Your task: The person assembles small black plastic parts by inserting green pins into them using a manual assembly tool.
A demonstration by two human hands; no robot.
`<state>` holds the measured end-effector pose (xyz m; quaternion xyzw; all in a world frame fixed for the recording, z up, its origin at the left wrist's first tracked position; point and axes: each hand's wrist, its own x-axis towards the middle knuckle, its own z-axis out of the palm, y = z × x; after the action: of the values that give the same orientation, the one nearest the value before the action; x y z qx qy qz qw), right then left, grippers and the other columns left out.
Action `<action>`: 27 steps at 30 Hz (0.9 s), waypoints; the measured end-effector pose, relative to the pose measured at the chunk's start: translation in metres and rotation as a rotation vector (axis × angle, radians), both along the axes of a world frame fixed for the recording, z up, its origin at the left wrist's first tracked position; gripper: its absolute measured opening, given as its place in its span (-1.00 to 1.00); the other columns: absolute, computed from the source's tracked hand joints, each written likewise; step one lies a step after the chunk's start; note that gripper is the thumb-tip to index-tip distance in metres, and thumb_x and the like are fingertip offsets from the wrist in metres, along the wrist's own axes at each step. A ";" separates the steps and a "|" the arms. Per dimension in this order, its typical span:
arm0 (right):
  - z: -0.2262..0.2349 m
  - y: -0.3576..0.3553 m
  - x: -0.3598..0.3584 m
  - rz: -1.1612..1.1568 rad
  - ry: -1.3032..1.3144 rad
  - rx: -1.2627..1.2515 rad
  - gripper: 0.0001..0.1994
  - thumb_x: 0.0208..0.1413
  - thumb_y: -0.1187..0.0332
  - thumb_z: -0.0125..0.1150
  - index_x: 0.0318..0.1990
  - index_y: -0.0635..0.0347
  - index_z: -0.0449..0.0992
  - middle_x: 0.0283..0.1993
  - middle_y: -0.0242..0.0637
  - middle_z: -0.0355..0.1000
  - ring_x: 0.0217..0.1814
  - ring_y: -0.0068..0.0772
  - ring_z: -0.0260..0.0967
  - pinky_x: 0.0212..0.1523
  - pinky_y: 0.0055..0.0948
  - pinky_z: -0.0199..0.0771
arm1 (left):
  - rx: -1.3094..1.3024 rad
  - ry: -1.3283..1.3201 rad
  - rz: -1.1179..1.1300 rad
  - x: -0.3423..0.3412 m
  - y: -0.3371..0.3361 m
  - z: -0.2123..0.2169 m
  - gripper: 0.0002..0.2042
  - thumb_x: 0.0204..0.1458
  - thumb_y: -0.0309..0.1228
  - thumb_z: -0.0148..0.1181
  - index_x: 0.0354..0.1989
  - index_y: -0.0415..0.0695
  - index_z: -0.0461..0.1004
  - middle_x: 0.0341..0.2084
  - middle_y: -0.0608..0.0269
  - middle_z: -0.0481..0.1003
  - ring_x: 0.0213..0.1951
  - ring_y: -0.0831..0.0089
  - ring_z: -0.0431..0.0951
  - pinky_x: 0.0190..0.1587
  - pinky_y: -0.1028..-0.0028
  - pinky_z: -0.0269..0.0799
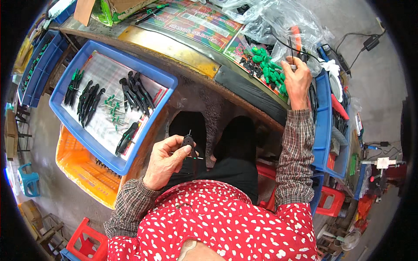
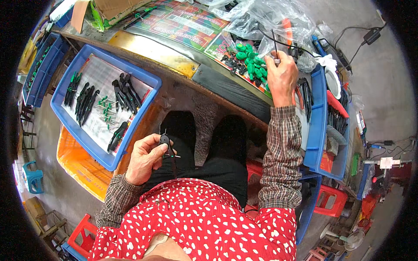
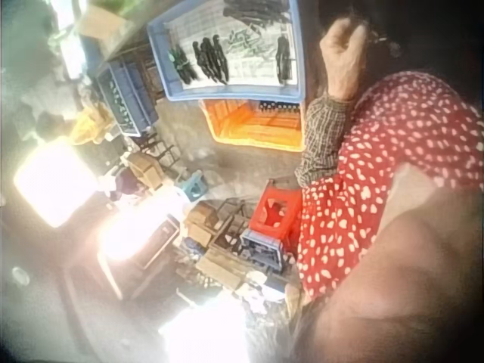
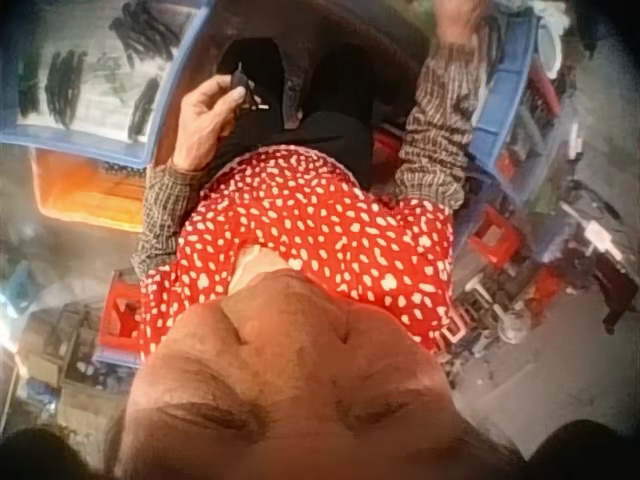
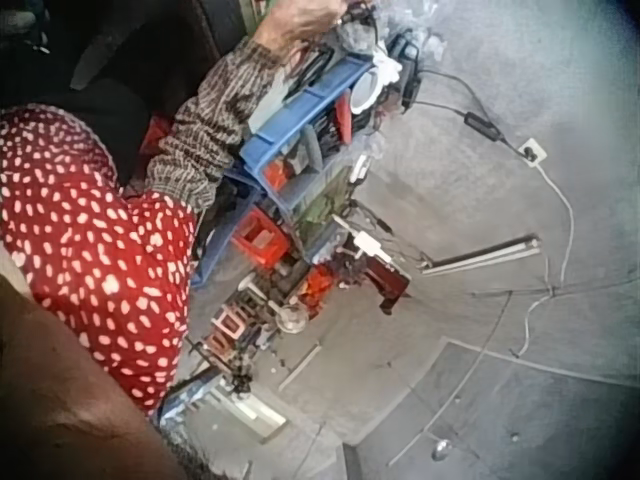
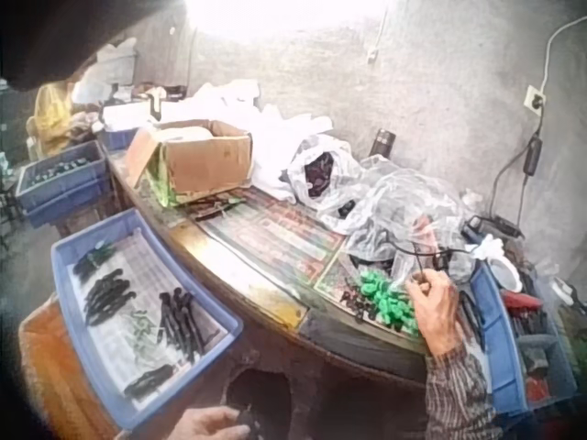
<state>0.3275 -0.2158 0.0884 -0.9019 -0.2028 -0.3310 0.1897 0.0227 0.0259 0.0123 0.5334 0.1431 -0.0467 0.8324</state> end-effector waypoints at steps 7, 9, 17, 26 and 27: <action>0.014 0.054 -0.132 0.416 0.690 0.465 -0.85 0.05 0.47 0.27 -0.21 0.30 0.56 -0.52 -0.52 0.37 -0.60 -0.79 0.17 -0.58 -0.69 0.16 | 0.029 0.007 -0.014 0.005 -0.004 0.003 -0.85 0.14 -0.41 0.14 -0.18 -0.21 0.48 -0.46 0.32 0.56 -0.69 0.78 0.25 -0.68 0.71 0.10; 0.004 0.062 -0.159 0.528 0.894 0.468 -0.85 0.04 0.46 0.28 -0.22 0.29 0.56 -0.50 -0.52 0.37 -0.56 -0.78 0.20 -0.54 -0.68 0.19 | 0.015 0.008 -0.026 0.004 -0.006 0.006 -0.85 0.14 -0.41 0.15 -0.19 -0.20 0.48 -0.47 0.35 0.54 -0.69 0.78 0.24 -0.68 0.72 0.09; -0.038 0.076 -0.199 0.725 1.184 0.607 -0.85 0.07 0.42 0.28 -0.27 0.32 0.54 -0.48 -0.50 0.39 -0.56 -0.83 0.20 -0.59 -0.73 0.16 | 0.018 -0.010 -0.058 -0.003 -0.013 0.005 -0.86 0.13 -0.42 0.17 -0.22 -0.23 0.49 -0.51 0.39 0.51 -0.69 0.80 0.24 -0.68 0.73 0.08; -0.037 0.070 -0.205 0.755 1.189 0.570 -0.94 0.09 0.48 0.21 -0.34 0.28 0.51 -0.57 -0.56 0.33 -0.61 -0.83 0.18 -0.62 -0.74 0.15 | 0.071 -0.034 -0.004 -0.014 -0.020 0.005 -0.86 0.14 -0.43 0.17 -0.20 -0.22 0.52 -0.64 0.55 0.38 -0.68 0.83 0.20 -0.66 0.72 0.04; -0.036 0.070 -0.204 0.736 1.231 0.622 -0.94 0.10 0.48 0.20 -0.34 0.29 0.50 -0.58 -0.56 0.33 -0.61 -0.83 0.19 -0.62 -0.74 0.16 | 0.102 -0.057 0.000 -0.013 -0.016 0.003 -0.84 0.14 -0.44 0.16 -0.15 -0.22 0.53 -0.62 0.55 0.40 -0.67 0.84 0.19 -0.66 0.72 0.02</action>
<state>0.1233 -0.1461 0.0528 -0.7033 -0.2450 0.2716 0.6095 0.0096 0.0096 0.0152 0.5762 0.1216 -0.0242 0.8079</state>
